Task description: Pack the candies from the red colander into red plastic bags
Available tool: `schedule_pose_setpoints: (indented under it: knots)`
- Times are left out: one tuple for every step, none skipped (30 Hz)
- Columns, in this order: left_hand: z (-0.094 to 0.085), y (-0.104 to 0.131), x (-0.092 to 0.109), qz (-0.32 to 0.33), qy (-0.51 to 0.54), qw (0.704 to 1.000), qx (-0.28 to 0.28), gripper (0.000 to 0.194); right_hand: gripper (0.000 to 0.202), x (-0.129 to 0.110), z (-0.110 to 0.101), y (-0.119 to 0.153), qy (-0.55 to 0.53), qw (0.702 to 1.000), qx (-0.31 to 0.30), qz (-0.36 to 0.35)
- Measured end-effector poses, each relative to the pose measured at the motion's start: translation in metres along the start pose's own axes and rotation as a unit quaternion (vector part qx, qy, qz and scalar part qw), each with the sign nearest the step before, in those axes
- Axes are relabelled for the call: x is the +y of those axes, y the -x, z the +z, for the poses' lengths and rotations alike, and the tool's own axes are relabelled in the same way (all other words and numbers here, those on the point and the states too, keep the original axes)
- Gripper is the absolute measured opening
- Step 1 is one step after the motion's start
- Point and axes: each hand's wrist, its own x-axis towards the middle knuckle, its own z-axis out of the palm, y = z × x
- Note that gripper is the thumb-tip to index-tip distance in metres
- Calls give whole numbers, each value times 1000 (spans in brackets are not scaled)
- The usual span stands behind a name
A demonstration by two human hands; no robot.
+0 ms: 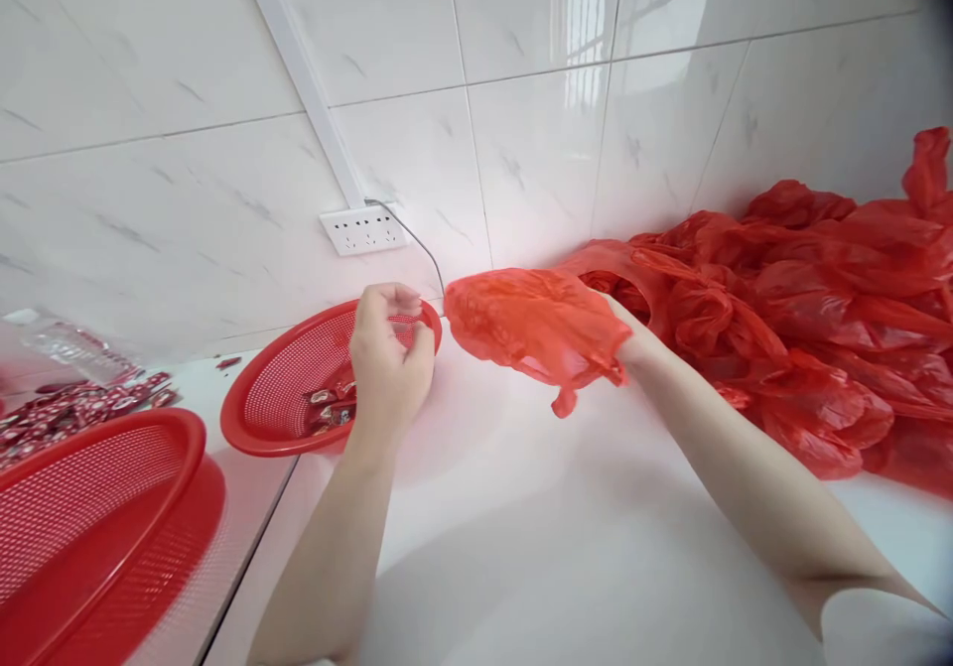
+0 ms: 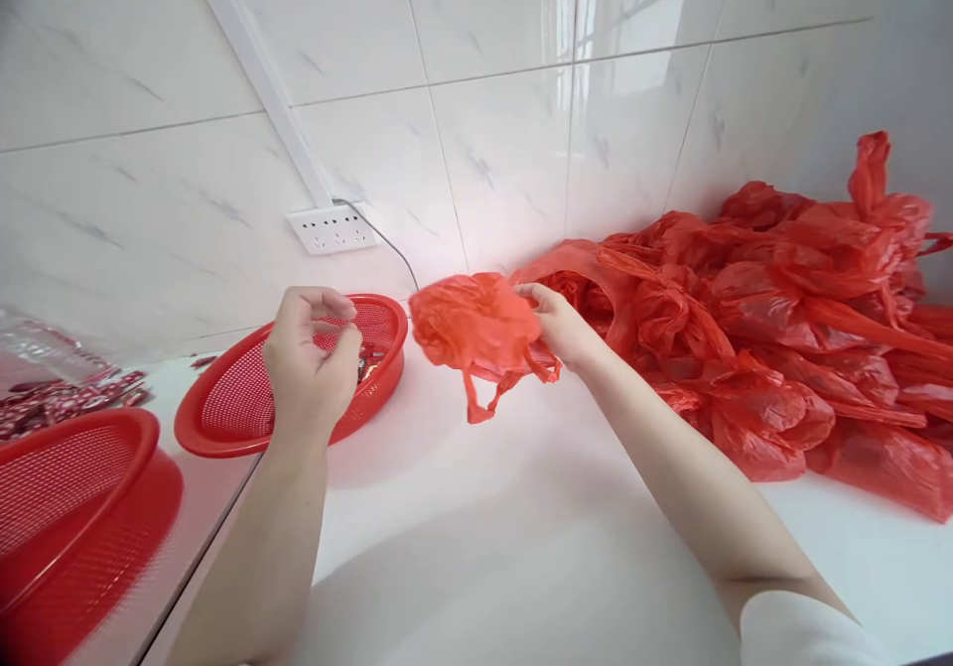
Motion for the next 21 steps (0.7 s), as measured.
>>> schedule_pose_setpoints:
  knots:
    - [-3, 0, 1, 13, -7, 1000, 15, 20, 27, 0, -1, -4, -25, 999, -6, 24]
    - [-6, 1, 2, 31, -11, 999, 14, 18, 31, 0, -3, -7, -59, 996, -15, 60]
    - [-7, 2, 5, 55, -7, 998, -2, 19, 35, -1, -4, -10, -102, 989, -24, 103]
    - [-8, 5, 8, 89, 8, 995, -35, 20, 40, -3, -5, -11, -149, 977, -30, 147]
    - [-7, 8, 11, 137, 31, 987, -77, 23, 43, -5, -6, -12, -197, 962, -34, 186]
    - [-5, 12, 14, 195, 52, 971, -126, 25, 45, -7, -6, -13, -240, 946, -36, 215]
    - [-2, 17, 17, 252, 65, 949, -178, 26, 46, -9, -6, -12, -270, 935, -37, 228]
    - [1, 21, 20, 299, 63, 924, -228, 26, 46, -11, -5, -12, -293, 926, -38, 234]
    - [5, 26, 22, 331, 47, 904, -268, 25, 45, -13, -4, -12, -311, 920, -43, 236]
    - [10, 31, 25, 343, 18, 891, -298, 24, 43, -15, -3, -11, -326, 913, -52, 238]
    - [16, 35, 27, 336, -18, 885, -322, 24, 41, -17, -2, -10, -340, 907, -64, 241]
    - [22, 39, 29, 318, -55, 881, -346, 25, 40, -19, -2, -9, -356, 899, -81, 244]
    - [28, 41, 29, 292, -88, 876, -372, 27, 39, -22, -2, -8, -376, 887, -104, 247]
    - [34, 43, 28, 261, -120, 871, -398, 29, 38, -26, -2, -7, -397, 873, -132, 250]
    - [41, 44, 26, 230, -148, 866, -419, 30, 38, -29, -3, -5, -415, 860, -162, 250]
    - [47, 44, 23, 199, -173, 861, -434, 32, 38, -32, -5, -4, -427, 849, -192, 246]
    - [52, 44, 18, 167, -195, 857, -446, 32, 39, -34, -6, -3, -433, 842, -216, 237]
    - [56, 43, 13, 128, -211, 852, -462, 30, 38, -34, -9, -3, -433, 843, -228, 225]
    - [58, 42, 7, 84, -220, 844, -483, 28, 37, -32, -11, -3, -427, 849, -226, 212]
    - [60, 41, 1, 32, -224, 832, -507, 27, 35, -28, -15, -5, -417, 861, -212, 201]
    - [60, 40, -4, -23, -223, 816, -533, 27, 34, -22, -18, -7, -399, 877, -188, 192]
